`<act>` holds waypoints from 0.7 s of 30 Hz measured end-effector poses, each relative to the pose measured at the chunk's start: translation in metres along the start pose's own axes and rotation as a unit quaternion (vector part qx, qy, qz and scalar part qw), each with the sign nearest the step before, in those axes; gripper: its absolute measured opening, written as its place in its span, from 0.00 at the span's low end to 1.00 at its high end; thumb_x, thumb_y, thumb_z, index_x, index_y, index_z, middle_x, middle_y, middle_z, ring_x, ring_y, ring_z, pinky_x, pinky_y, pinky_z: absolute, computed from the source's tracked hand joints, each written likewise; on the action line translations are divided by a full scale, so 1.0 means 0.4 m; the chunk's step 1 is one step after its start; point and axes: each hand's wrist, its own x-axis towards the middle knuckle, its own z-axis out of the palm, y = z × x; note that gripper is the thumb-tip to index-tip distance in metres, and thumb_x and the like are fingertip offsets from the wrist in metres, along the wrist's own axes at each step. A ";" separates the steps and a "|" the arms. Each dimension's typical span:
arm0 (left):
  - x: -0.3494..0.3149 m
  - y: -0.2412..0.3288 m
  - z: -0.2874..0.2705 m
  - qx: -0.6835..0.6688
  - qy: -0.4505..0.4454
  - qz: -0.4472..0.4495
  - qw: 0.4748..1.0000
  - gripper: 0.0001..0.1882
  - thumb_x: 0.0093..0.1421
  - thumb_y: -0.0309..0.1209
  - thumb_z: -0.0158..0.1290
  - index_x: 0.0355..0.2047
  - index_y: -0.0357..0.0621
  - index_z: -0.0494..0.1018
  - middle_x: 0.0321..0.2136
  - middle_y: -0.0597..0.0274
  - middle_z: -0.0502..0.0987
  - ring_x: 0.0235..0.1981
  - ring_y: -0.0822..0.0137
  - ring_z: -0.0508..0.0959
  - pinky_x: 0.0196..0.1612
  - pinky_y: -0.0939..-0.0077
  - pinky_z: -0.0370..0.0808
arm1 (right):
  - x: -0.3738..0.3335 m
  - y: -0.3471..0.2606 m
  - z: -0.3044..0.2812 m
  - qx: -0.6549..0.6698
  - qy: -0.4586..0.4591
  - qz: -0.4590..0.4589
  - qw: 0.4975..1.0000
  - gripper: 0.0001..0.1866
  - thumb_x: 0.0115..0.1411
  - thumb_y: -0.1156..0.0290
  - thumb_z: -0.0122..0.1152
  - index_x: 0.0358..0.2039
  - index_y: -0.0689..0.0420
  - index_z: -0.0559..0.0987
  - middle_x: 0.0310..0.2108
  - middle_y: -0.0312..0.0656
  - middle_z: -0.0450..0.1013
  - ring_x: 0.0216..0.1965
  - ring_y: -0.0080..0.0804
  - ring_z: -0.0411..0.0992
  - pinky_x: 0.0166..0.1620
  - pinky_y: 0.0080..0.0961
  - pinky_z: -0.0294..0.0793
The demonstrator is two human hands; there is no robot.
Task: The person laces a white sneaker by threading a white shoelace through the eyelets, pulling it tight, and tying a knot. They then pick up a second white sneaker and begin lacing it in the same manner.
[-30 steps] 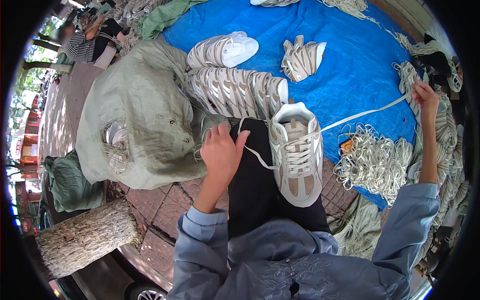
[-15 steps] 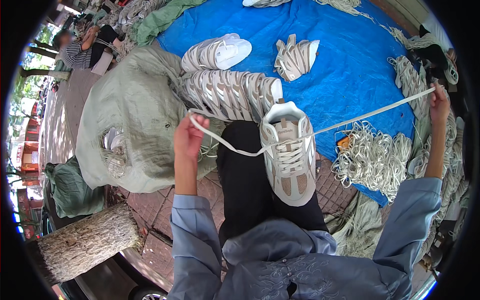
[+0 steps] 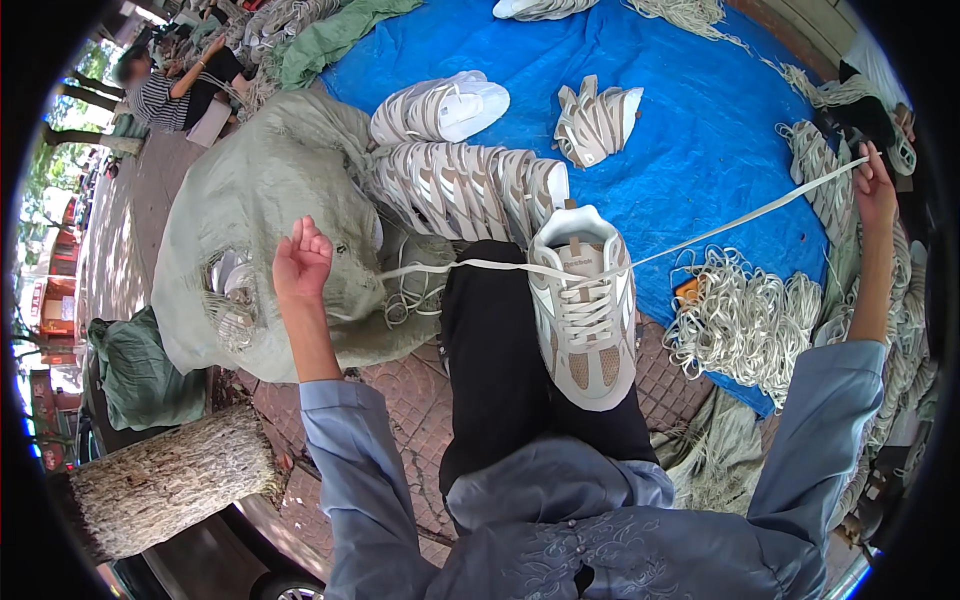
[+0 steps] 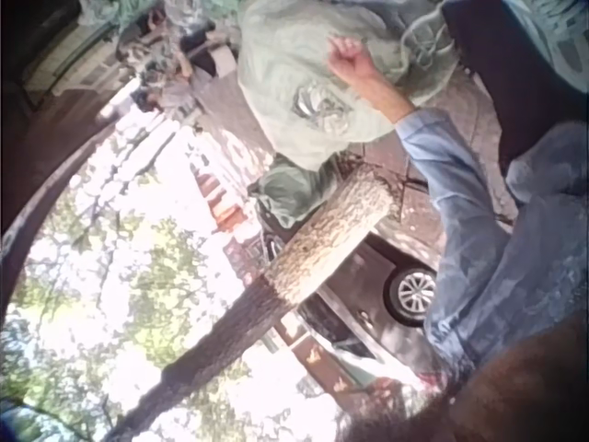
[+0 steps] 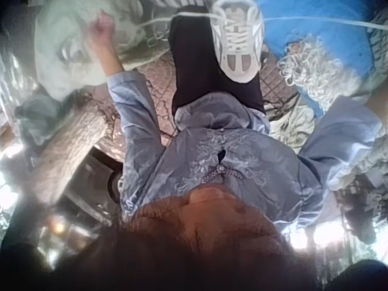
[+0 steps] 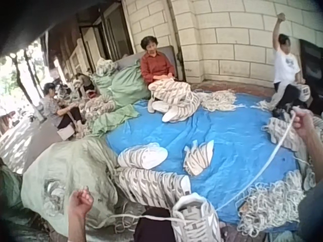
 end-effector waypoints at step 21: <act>-0.248 -0.456 0.230 0.893 -0.269 0.249 0.263 0.05 0.48 0.30 0.51 0.25 0.45 0.69 0.17 0.59 0.72 0.18 0.60 0.74 0.18 0.69 0.69 | -0.187 0.135 0.241 -0.218 -0.048 0.065 0.973 0.12 0.56 0.71 0.49 0.39 0.62 0.71 0.25 0.34 0.67 0.17 0.13 0.57 0.18 0.08 0.51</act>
